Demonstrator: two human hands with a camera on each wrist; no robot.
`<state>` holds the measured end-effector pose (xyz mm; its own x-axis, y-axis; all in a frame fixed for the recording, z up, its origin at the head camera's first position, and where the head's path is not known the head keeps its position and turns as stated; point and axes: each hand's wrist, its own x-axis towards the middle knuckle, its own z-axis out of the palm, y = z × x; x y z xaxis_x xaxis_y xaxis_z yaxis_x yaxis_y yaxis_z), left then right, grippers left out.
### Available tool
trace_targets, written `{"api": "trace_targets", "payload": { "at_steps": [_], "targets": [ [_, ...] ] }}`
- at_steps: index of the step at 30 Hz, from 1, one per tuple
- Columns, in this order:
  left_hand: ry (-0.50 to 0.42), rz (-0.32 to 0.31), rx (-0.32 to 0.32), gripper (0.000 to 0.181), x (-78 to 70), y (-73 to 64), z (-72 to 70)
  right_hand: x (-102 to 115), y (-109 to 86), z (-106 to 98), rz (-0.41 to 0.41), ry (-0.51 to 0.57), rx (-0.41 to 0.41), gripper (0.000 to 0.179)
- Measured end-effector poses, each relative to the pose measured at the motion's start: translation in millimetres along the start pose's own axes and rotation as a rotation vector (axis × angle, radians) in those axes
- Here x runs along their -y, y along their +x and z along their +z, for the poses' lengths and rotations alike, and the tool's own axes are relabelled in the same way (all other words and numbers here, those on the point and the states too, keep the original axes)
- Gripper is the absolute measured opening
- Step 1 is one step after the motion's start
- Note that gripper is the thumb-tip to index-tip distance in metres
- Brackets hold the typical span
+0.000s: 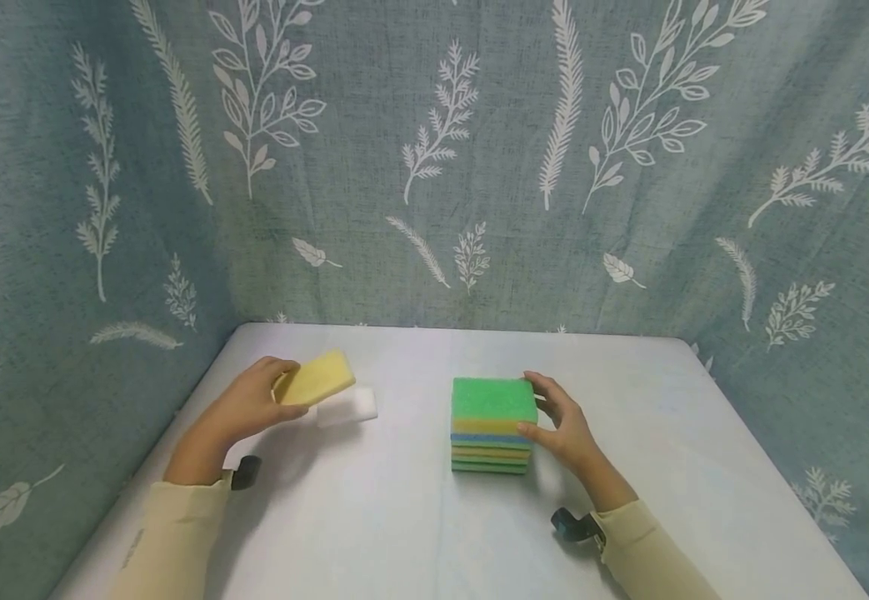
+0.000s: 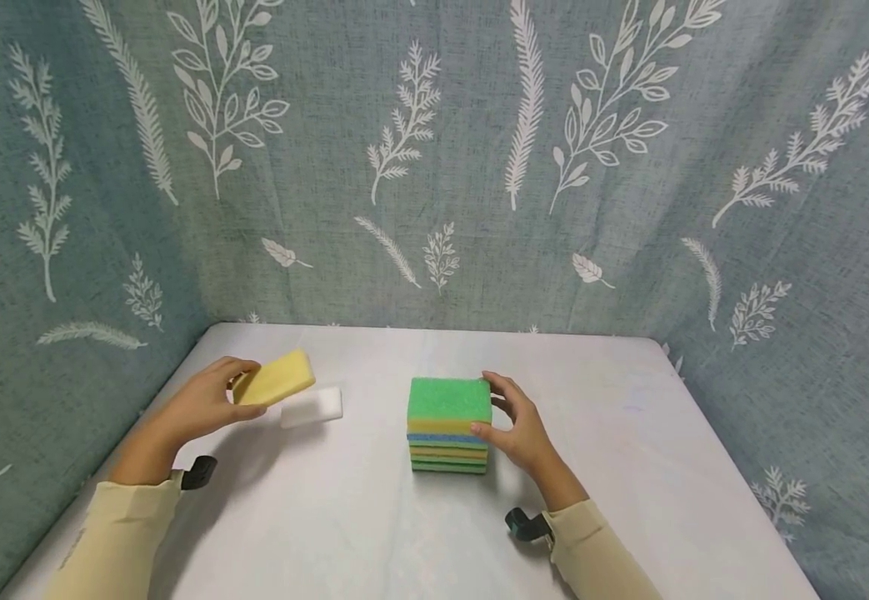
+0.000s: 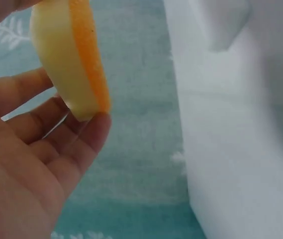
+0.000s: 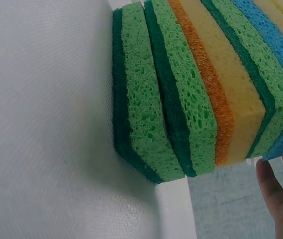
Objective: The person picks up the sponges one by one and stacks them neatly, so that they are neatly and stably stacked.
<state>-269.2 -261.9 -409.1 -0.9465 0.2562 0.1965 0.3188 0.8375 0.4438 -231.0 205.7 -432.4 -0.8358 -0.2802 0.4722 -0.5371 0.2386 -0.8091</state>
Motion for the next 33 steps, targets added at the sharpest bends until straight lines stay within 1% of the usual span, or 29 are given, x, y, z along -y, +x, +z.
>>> {"api": "trace_targets", "payload": {
  "at_steps": [5, 13, 16, 20, 25, 30, 33],
  "targets": [
    [-0.039, 0.014, 0.012, 0.069, -8.5, 2.6, 2.0, 0.3, -0.1, 0.4, 0.011, -0.004, 0.005, 0.069],
    [-0.05, 0.026, 0.006, 0.068, -22.5, 10.1, 7.6, 0.4, -1.4, 0.3, 0.019, -0.023, 0.006, 0.07],
    [-0.068, 0.057, -0.009, 0.067, -27.7, 14.1, 8.4, 0.7, -1.5, 0.2, 0.014, -0.025, 0.005, 0.07],
    [-0.095, 0.112, -0.032, 0.065, -37.7, 19.1, 6.9, 0.9, -1.1, 0.4, 0.009, -0.029, 0.004, 0.071],
    [-0.093, 0.154, -0.039, 0.063, -51.7, 25.2, 7.8, 2.2, -1.2, 0.3, 0.008, -0.028, 0.005, 0.072],
    [-0.108, 0.197, -0.02, 0.062, -64.6, 32.0, 11.6, 2.1, -1.3, -0.1, 0.005, -0.03, 0.011, 0.073],
    [-0.123, 0.209, -0.003, 0.061, -71.4, 36.2, 14.6, 2.1, -1.8, 0.0, 0.0, -0.026, 0.014, 0.074]
  ]
}}
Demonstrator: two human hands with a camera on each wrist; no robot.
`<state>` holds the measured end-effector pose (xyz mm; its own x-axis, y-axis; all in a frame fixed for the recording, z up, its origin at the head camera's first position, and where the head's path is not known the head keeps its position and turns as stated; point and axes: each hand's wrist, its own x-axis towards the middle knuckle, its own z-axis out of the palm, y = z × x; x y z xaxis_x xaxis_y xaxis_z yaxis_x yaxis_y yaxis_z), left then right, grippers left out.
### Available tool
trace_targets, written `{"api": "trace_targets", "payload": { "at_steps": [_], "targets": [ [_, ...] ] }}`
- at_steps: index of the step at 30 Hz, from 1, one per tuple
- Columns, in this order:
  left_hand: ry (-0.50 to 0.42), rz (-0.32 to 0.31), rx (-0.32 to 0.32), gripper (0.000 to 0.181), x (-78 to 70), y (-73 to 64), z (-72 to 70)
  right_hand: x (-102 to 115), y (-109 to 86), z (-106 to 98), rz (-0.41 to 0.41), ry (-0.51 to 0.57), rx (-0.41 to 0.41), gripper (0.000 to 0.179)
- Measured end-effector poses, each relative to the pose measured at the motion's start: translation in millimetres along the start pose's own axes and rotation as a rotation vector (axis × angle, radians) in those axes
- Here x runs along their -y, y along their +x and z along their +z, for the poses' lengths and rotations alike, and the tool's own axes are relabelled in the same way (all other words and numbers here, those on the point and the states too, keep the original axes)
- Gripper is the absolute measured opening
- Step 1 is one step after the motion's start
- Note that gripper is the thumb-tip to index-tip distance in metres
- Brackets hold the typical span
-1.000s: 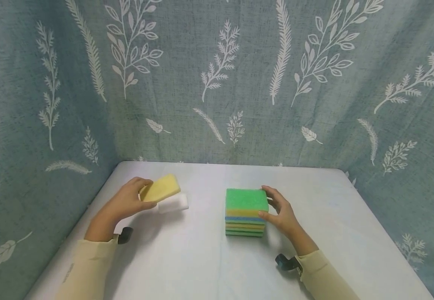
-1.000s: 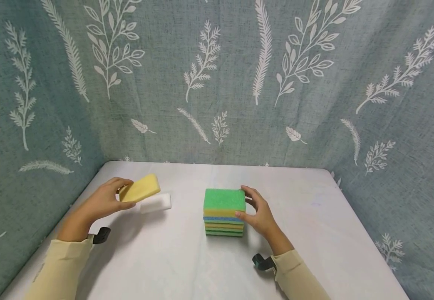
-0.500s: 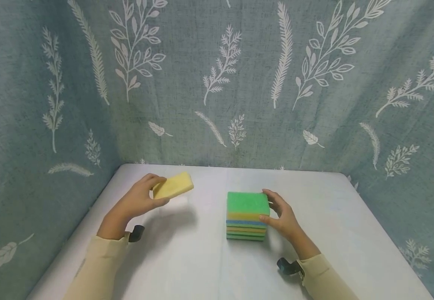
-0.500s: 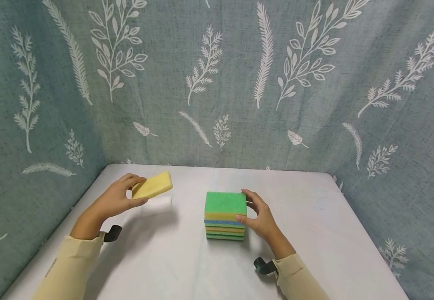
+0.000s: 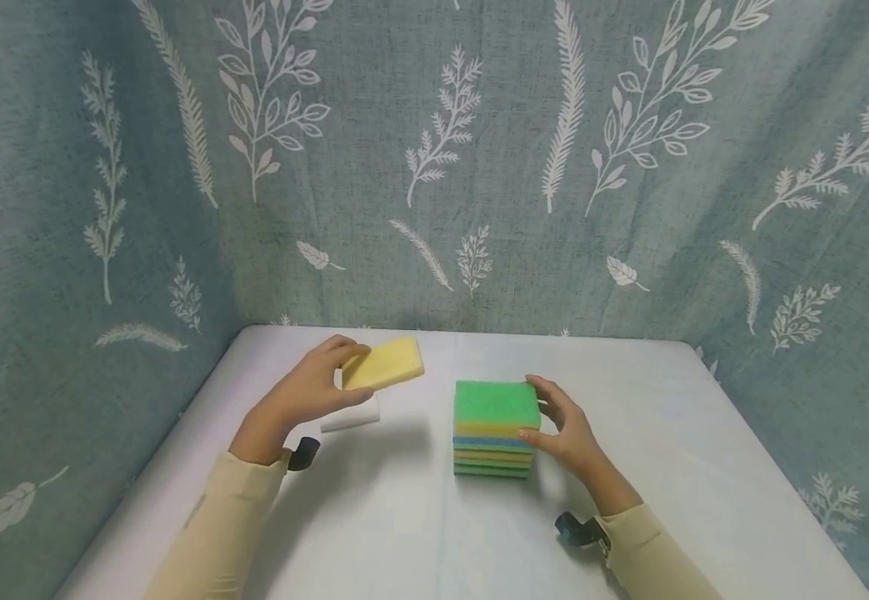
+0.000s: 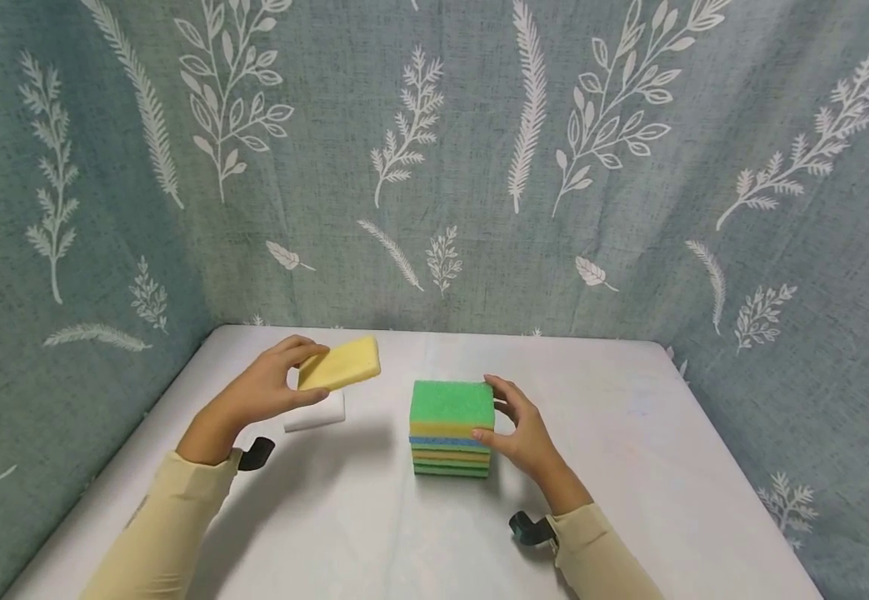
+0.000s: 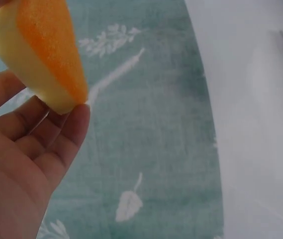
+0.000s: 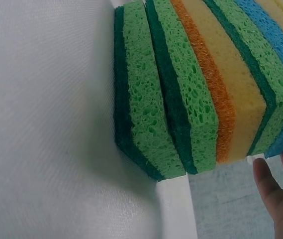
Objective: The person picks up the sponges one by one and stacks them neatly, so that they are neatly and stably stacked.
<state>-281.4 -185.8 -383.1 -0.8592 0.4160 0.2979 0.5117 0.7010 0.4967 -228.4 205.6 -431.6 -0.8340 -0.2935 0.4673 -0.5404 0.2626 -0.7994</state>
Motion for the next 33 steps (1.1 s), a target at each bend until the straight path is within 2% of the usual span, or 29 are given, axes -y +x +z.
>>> {"api": "trace_targets", "payload": {
  "at_steps": [6, 11, 16, 22, 33],
  "targets": [
    [-0.01, 0.035, 0.024, 0.06, -10.2, 8.5, 5.5, -2.0, 0.2, -0.9, -0.009, 0.004, 0.011, 0.076],
    [0.022, 0.069, 0.034, 0.059, -19.8, 16.1, 9.0, -2.4, 1.3, -1.1, -0.014, 0.017, 0.003, 0.077],
    [0.044, 0.072, 0.042, 0.059, -27.1, 22.4, 14.2, -3.1, 2.2, -1.9, -0.016, 0.007, 0.014, 0.073],
    [0.033, 0.104, 0.047, 0.059, -35.4, 26.7, 20.5, -4.7, 1.3, -2.9, -0.032, -0.009, 0.022, 0.065],
    [0.012, 0.131, 0.051, 0.061, -47.8, 31.4, 33.6, -4.2, -0.3, -2.5, -0.026, -0.005, 0.019, 0.064]
  ]
}}
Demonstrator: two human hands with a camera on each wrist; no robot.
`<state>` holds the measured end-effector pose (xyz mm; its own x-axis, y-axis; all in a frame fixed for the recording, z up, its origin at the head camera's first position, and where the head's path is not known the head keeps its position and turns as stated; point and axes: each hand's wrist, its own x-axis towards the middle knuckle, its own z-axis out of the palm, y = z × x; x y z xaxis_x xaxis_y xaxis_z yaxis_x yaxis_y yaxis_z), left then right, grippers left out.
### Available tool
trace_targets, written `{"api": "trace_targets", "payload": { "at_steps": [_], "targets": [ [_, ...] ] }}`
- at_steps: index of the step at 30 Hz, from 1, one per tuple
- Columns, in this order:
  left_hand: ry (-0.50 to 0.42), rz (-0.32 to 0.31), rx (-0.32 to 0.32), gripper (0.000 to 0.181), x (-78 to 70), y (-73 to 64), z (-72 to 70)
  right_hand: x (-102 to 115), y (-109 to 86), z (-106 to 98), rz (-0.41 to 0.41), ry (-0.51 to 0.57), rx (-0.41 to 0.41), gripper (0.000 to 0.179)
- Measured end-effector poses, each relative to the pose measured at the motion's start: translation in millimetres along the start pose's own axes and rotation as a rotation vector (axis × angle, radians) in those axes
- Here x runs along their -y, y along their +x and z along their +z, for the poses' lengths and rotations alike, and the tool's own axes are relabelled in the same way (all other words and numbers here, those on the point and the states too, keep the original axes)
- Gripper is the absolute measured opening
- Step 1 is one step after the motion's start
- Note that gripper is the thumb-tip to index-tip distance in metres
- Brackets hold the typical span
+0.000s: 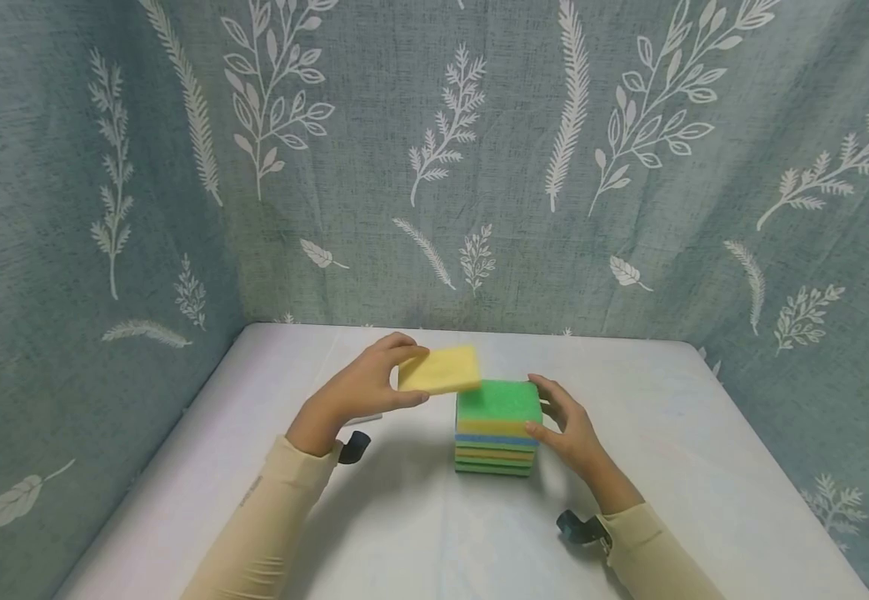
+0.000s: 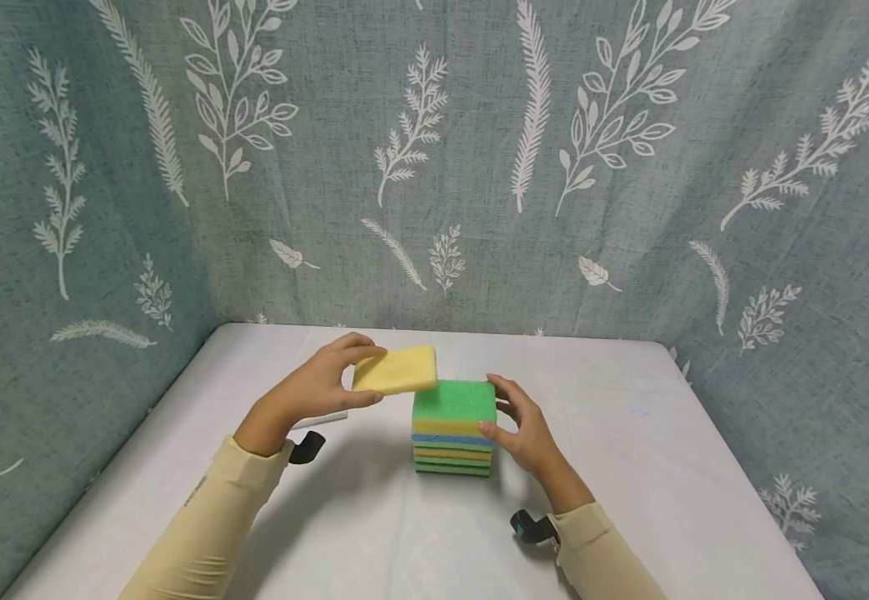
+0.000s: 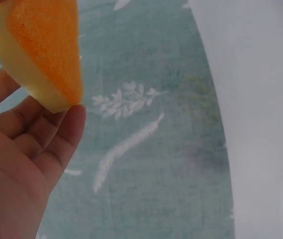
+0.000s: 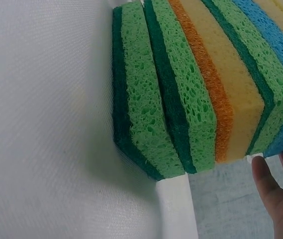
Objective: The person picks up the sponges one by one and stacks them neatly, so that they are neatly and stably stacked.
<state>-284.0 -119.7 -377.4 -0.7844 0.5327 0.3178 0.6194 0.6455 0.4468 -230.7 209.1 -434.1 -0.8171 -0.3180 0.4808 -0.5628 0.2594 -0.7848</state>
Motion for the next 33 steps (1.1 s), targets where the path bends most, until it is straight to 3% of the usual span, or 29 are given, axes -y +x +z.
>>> {"api": "trace_targets", "payload": {
  "at_steps": [18, 33],
  "targets": [
    [0.008, 0.032, 0.021, 0.062, -14.6, 10.3, 6.6, 1.5, 2.0, 0.4, 0.006, -0.002, -0.003, 0.063],
    [0.0, 0.088, 0.048, 0.063, -31.1, 22.5, 25.0, 0.1, 1.1, -1.0, 0.002, -0.013, -0.006, 0.063]
  ]
}}
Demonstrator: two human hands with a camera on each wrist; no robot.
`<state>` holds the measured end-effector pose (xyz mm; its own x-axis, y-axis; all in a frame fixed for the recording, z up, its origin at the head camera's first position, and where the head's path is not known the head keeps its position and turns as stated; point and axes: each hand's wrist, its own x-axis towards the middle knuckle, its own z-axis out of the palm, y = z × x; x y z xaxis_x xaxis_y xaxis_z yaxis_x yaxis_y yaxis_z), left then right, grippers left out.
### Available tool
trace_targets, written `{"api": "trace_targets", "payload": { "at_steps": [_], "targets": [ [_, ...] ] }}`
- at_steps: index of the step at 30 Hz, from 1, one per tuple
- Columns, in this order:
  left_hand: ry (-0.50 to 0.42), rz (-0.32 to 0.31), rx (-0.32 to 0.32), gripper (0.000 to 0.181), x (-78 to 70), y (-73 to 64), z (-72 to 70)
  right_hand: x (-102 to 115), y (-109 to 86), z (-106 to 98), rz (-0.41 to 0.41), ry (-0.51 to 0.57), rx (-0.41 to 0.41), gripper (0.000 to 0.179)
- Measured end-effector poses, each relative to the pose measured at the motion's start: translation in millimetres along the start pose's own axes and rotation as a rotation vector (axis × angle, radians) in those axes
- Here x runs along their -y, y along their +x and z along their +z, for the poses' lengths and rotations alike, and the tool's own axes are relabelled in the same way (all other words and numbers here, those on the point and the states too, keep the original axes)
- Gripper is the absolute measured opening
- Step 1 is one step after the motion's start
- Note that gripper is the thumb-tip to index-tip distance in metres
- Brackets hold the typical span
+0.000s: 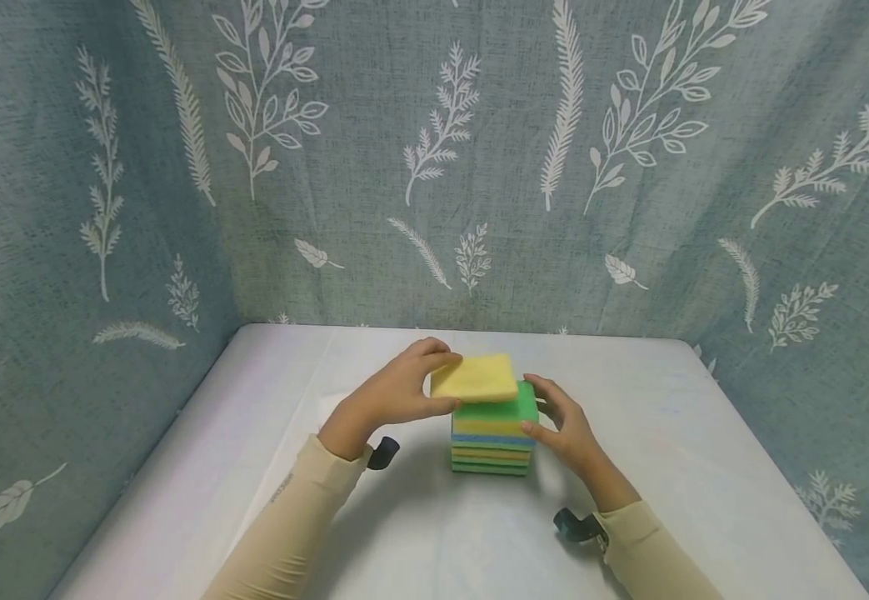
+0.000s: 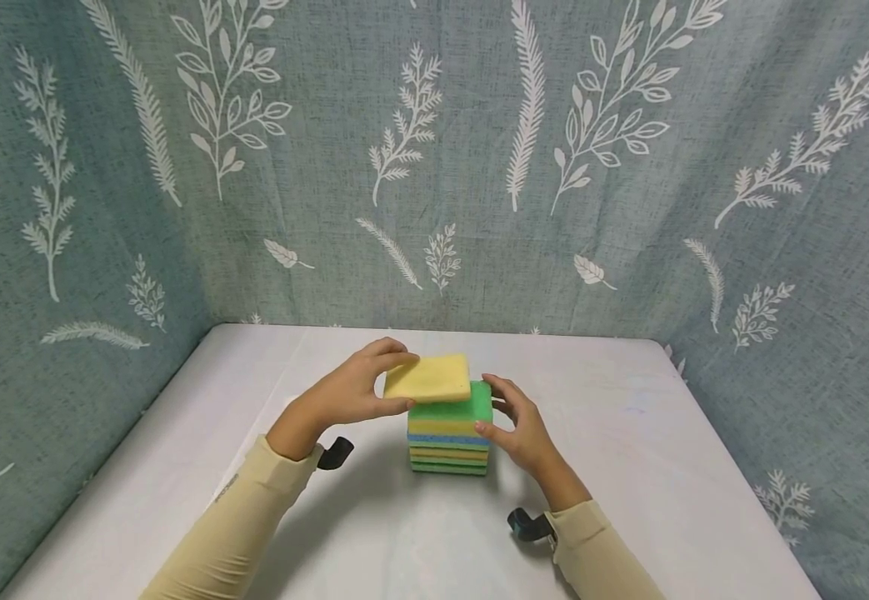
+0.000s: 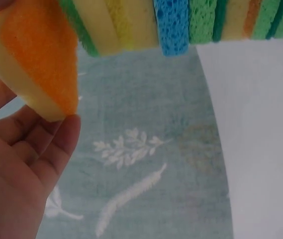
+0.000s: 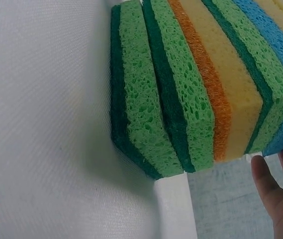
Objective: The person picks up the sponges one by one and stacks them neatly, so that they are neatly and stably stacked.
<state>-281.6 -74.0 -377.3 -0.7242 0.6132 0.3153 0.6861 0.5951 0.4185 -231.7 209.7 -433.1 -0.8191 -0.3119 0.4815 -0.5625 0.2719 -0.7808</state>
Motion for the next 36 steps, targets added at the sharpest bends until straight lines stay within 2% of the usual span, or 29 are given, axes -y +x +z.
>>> {"api": "trace_targets", "payload": {
  "at_steps": [21, 36],
  "targets": [
    [-0.009, 0.052, 0.013, 0.063, -14.7, 12.6, 16.1, -0.1, -0.5, -0.6, 0.012, 0.015, -0.001, 0.066],
    [0.005, 0.077, 0.018, 0.063, -18.4, 12.0, 22.1, -0.2, 0.7, -0.7, 0.028, 0.039, -0.005, 0.066]
  ]
}}
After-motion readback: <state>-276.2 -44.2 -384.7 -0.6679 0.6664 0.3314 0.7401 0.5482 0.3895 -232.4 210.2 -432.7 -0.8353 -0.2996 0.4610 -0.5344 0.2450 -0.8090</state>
